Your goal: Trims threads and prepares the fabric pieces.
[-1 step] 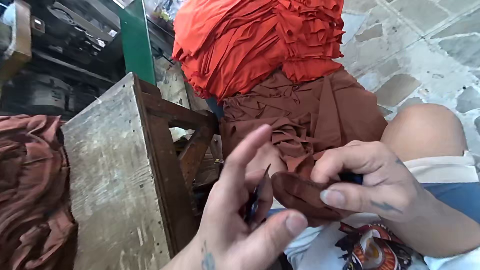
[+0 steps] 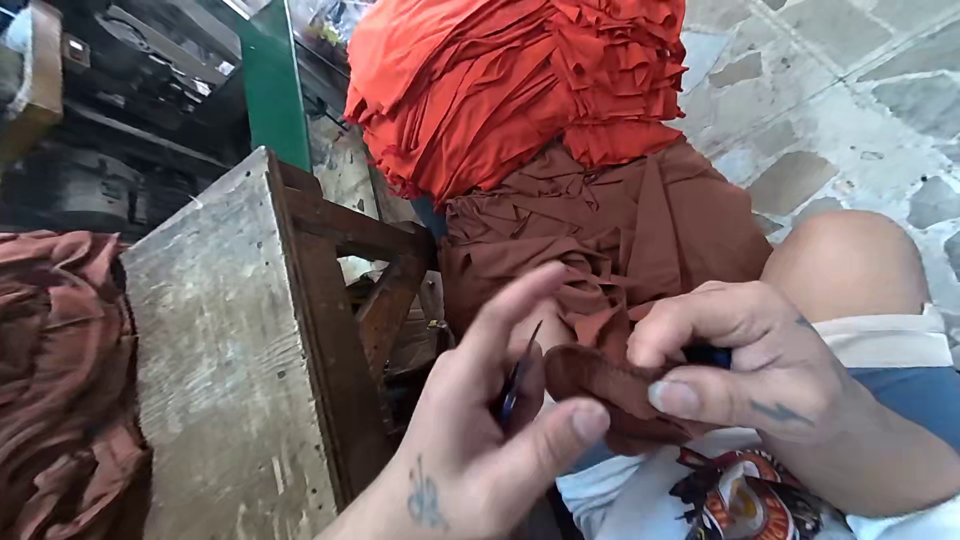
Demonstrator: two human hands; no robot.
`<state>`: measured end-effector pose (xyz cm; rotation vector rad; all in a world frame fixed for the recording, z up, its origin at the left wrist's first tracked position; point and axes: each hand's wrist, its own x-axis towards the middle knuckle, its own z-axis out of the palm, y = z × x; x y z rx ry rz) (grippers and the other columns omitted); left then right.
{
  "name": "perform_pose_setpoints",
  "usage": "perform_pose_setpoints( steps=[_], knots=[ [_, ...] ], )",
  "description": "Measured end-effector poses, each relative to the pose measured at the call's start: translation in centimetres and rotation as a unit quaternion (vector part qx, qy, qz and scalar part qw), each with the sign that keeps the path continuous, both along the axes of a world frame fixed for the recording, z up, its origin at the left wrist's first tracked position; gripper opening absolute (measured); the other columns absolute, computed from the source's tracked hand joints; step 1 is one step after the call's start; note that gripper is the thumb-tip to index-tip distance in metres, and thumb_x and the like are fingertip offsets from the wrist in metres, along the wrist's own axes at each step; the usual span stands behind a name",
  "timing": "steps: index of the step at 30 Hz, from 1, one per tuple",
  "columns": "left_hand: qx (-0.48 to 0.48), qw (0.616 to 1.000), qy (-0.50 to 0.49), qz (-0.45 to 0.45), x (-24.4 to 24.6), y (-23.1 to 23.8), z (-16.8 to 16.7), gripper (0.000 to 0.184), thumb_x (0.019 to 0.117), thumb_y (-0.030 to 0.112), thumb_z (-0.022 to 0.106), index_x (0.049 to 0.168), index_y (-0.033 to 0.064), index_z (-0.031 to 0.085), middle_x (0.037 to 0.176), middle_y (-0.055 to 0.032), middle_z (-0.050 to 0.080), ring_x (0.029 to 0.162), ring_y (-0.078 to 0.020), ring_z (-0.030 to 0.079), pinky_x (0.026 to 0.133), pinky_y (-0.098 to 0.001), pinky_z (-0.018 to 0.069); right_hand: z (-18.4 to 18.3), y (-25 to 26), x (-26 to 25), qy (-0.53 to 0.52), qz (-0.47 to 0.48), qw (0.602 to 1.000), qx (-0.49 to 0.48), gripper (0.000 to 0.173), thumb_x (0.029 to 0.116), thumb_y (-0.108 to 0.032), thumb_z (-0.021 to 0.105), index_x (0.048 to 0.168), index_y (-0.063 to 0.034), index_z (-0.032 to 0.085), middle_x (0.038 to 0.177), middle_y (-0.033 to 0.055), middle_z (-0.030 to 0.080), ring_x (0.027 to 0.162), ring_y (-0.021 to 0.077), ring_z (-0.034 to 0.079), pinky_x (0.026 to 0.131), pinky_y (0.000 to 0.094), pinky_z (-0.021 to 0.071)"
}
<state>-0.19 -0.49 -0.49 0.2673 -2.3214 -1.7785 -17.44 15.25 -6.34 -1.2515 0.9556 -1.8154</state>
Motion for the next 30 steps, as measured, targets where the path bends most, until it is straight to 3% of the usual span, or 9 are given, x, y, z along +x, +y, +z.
perform_pose_setpoints(
  steps=[2, 4, 10, 13, 17, 19, 23, 27, 30],
  knots=[
    [0.036, 0.999, -0.030, -0.018, -0.5, -0.8, -0.8, 0.019, 0.1005, 0.025, 0.065, 0.114, 0.0114, 0.066, 0.069, 0.0128, 0.054, 0.056, 0.0092, 0.043, 0.050, -0.0079, 0.0365, 0.3, 0.3, -0.3, -0.015, 0.008, 1.000, -0.005, 0.015, 0.1024, -0.018, 0.062, 0.102, -0.0033, 0.068, 0.081, -0.0095, 0.062, 0.074, -0.0110, 0.054, 0.067, 0.0052, 0.0445],
    [0.096, 0.994, -0.030, -0.045, -0.7, -1.5, -1.1, 0.011, 0.1032, 0.025, 0.061, 0.100, 0.0138, 0.064, 0.071, 0.0131, 0.053, 0.057, 0.0088, 0.044, 0.051, -0.0083, 0.0372, 0.5, 0.7, -0.7, -0.011, 0.001, 1.000, 0.000, 0.015, 0.1018, -0.018, 0.062, 0.101, -0.0046, 0.067, 0.079, -0.0104, 0.061, 0.073, -0.0110, 0.053, 0.066, 0.0052, 0.0436],
    [0.197, 0.978, 0.048, -0.046, -0.4, -1.9, -0.4, 0.010, 0.1039, 0.025, 0.060, 0.105, 0.0165, 0.066, 0.097, 0.0085, 0.060, 0.072, 0.0059, 0.052, 0.060, -0.0101, 0.0429, 0.7, 1.1, -1.2, -0.002, -0.004, 1.000, 0.009, 0.012, 0.1003, -0.018, 0.064, 0.099, -0.0059, 0.067, 0.074, -0.0115, 0.057, 0.068, -0.0120, 0.050, 0.060, 0.0038, 0.0407],
    [0.134, 0.989, 0.052, -0.032, -0.4, -1.5, -0.4, 0.012, 0.1056, 0.026, 0.057, 0.107, 0.0160, 0.064, 0.092, 0.0094, 0.062, 0.069, 0.0080, 0.052, 0.058, -0.0083, 0.0430, 0.5, 0.9, -1.2, 0.037, -0.005, 0.999, 0.012, 0.015, 0.1001, -0.019, 0.063, 0.102, -0.0046, 0.066, 0.078, -0.0102, 0.058, 0.072, -0.0110, 0.051, 0.064, 0.0047, 0.0419],
    [-0.019, 0.997, 0.057, -0.051, -0.7, -1.1, -0.1, 0.021, 0.1077, 0.026, 0.053, 0.105, 0.0075, 0.062, 0.088, 0.0061, 0.059, 0.076, 0.0073, 0.053, 0.066, -0.0088, 0.0436, 0.4, 0.4, -1.1, 0.216, -0.033, 0.974, 0.054, 0.047, 0.1016, -0.046, 0.060, 0.122, -0.0035, 0.066, 0.104, -0.0015, 0.068, 0.097, -0.0043, 0.060, 0.084, 0.0118, 0.0509],
    [-0.048, 0.996, 0.060, -0.055, -0.7, -1.0, -0.4, 0.023, 0.1071, 0.025, 0.055, 0.104, 0.0044, 0.064, 0.089, 0.0037, 0.062, 0.079, 0.0062, 0.055, 0.070, -0.0098, 0.0463, 0.3, 0.0, -0.2, 0.241, -0.069, 0.967, 0.053, 0.041, 0.1026, -0.042, 0.060, 0.113, -0.0029, 0.068, 0.098, 0.0003, 0.070, 0.092, -0.0048, 0.062, 0.081, 0.0105, 0.0510],
    [-0.019, 0.997, 0.016, -0.078, -0.5, -1.7, -0.5, 0.021, 0.1018, 0.025, 0.064, 0.115, 0.0081, 0.062, 0.094, 0.0066, 0.066, 0.082, 0.0045, 0.061, 0.072, -0.0122, 0.0524, 0.1, -0.3, 0.5, 0.156, -0.066, 0.985, 0.030, 0.019, 0.1017, -0.019, 0.062, 0.096, -0.0015, 0.066, 0.083, -0.0026, 0.065, 0.079, -0.0085, 0.058, 0.071, 0.0059, 0.0473],
    [0.068, 0.992, -0.012, -0.102, -0.5, -3.7, -0.6, 0.020, 0.0995, 0.024, 0.066, 0.118, 0.0151, 0.064, 0.096, 0.0103, 0.067, 0.084, 0.0043, 0.062, 0.074, -0.0133, 0.0527, 0.2, 0.4, -0.4, 0.149, -0.077, 0.984, 0.063, 0.018, 0.0982, -0.018, 0.064, 0.110, -0.0044, 0.066, 0.075, -0.0086, 0.059, 0.068, -0.0105, 0.051, 0.062, 0.0047, 0.0425],
    [0.168, 0.981, 0.004, -0.102, -0.8, -4.1, -0.9, 0.021, 0.0978, 0.020, 0.069, 0.118, 0.0165, 0.063, 0.094, 0.0086, 0.067, 0.082, 0.0016, 0.064, 0.073, -0.0153, 0.0546, -0.3, 0.2, -1.2, 0.161, -0.019, 0.985, 0.065, 0.024, 0.0986, -0.022, 0.064, 0.111, -0.0024, 0.069, 0.072, -0.0080, 0.056, 0.065, -0.0108, 0.046, 0.059, 0.0045, 0.0382]
  ],
)
